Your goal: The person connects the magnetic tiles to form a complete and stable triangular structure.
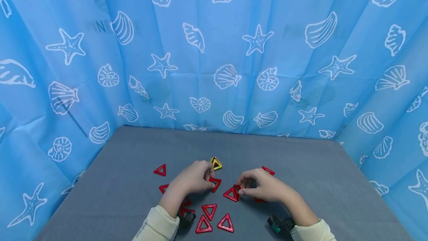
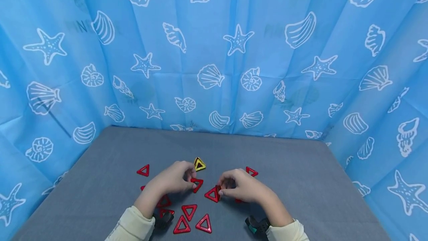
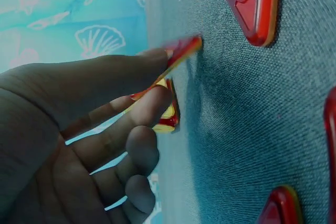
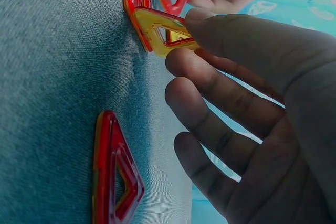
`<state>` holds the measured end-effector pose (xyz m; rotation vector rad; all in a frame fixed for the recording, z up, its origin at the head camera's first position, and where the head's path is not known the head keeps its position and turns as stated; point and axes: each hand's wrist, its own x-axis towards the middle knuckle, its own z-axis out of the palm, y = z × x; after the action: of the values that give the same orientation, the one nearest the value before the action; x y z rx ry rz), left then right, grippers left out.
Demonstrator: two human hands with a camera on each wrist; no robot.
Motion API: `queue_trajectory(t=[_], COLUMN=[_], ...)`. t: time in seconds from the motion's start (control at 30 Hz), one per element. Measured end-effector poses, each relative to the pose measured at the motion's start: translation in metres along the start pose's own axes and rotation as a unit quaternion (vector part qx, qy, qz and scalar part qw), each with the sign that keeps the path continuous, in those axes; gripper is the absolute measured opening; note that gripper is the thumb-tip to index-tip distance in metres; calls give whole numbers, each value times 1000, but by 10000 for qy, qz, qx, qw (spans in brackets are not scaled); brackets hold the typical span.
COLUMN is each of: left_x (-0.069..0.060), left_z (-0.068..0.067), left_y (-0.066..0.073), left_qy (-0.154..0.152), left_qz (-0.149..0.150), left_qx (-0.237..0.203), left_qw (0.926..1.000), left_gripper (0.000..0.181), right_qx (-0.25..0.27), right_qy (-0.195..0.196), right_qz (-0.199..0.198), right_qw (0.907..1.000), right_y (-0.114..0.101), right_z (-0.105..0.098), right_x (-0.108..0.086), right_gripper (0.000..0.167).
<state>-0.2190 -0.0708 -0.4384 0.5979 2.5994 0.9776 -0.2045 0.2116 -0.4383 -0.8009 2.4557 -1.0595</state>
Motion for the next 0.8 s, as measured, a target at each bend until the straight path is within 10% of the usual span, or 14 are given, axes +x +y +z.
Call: queue_trajectory(t=[0.8], left_x=[4], left_z=[11], left_y=[22], left_qy=[-344], left_qz=[449], left_qx=[-200], left_qw=[9982], left_gripper=[11], right_qx=[144], right_qy=[-35], right_qz=[-112], right_qw=[9998], right_y=[-2], right_z=[1], right_x=[0], right_gripper=[13])
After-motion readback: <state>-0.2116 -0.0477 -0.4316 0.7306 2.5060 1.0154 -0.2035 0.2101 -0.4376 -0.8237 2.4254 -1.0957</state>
